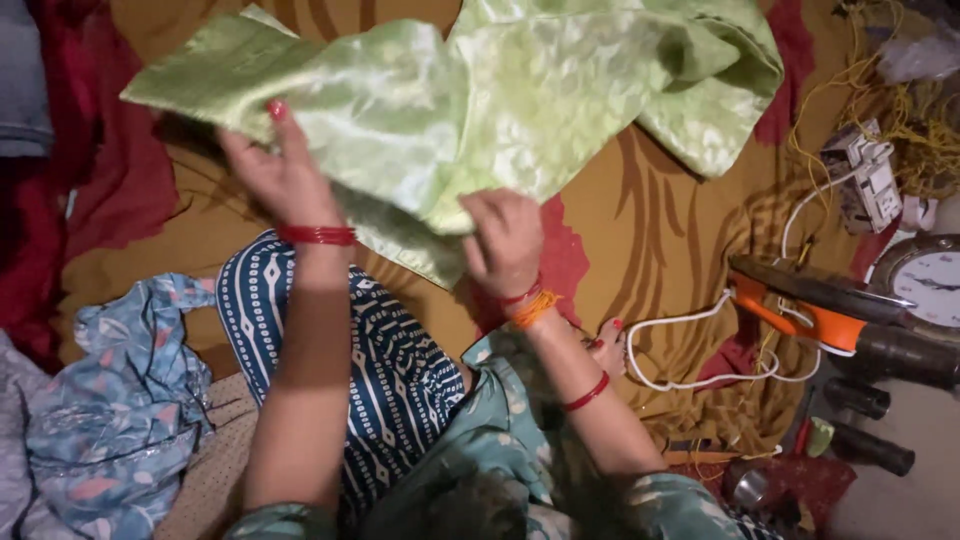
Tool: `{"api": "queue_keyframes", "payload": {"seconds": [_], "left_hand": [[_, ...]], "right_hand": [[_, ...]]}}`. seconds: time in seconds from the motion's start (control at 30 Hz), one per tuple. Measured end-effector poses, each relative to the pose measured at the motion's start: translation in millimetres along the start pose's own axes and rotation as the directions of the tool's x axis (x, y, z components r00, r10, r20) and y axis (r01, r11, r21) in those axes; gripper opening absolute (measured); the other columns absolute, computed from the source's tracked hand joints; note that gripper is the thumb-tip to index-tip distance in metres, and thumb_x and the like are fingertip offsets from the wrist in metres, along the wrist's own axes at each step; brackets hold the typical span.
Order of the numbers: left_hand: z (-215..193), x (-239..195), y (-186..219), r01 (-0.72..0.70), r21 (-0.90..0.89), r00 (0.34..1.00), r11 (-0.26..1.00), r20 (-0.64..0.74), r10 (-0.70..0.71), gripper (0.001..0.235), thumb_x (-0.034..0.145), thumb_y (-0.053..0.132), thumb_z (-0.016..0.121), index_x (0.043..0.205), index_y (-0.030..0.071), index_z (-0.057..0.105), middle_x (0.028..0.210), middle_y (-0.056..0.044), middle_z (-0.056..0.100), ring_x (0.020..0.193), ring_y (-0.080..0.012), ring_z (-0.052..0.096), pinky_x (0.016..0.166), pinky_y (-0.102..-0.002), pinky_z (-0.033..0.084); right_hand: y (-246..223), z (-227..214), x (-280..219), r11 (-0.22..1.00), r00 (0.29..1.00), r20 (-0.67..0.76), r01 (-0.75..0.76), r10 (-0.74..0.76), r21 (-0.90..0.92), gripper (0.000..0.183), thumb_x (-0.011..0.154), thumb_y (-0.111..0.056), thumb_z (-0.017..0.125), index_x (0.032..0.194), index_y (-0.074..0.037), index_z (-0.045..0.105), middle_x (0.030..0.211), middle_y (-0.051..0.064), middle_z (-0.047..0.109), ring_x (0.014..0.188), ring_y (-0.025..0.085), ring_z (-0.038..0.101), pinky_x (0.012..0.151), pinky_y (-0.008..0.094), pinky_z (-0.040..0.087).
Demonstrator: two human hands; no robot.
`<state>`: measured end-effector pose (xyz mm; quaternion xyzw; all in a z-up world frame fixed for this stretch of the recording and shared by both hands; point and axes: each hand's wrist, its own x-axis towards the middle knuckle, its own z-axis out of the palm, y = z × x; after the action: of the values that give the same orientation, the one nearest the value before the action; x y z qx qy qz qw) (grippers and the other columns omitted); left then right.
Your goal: The recorder is ironing a light green fabric on a bed-like surface.
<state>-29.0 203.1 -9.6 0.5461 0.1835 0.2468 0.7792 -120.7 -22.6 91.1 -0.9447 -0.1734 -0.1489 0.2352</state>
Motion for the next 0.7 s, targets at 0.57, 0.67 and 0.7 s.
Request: {"api": "queue_keyframes", "payload": {"seconds": [0.57,0.67,0.7], "left_hand": [[-37,29,-78,0.337,0.108,0.899,0.935,-0.334,-0.285,0.051,0.083,0.008,0.075,0.131,-0.004,0.061,0.120,-0.019,0.074,0.099,-0.0261,0.071,0.089,-0.037,0.058],[-51,64,-101,0.241,0.233,0.899,0.942,-0.419,-0.126,0.057,0.088,0.000,0.075,0.140,-0.003,0.051,0.128,-0.016,0.069,0.106,-0.0248,0.072,0.094,-0.036,0.058],[-45,66,-82,0.245,0.236,0.900,0.940,-0.416,-0.131,0.057,0.088,0.000,0.075,0.140,-0.003,0.051,0.128,-0.016,0.069,0.106,-0.0248,0.072,0.094,-0.036,0.058]], "right_hand": [[20,53,-28,0.964,0.876,0.460,0.020,-0.144,0.264,0.036,0.087,-0.014,0.068,0.122,-0.007,0.066,0.113,0.013,0.066,0.107,0.034,0.062,0.094,0.043,0.051],[10,28,-7,0.933,0.873,0.471,-0.059,-0.123,0.354,0.036,0.091,-0.019,0.070,0.124,-0.005,0.066,0.117,0.015,0.067,0.112,0.035,0.063,0.097,0.042,0.051],[16,26,-9,0.933,0.873,0.473,-0.066,-0.117,0.353,0.036,0.091,-0.019,0.070,0.124,-0.005,0.066,0.117,0.015,0.067,0.112,0.035,0.063,0.097,0.042,0.051]]}}
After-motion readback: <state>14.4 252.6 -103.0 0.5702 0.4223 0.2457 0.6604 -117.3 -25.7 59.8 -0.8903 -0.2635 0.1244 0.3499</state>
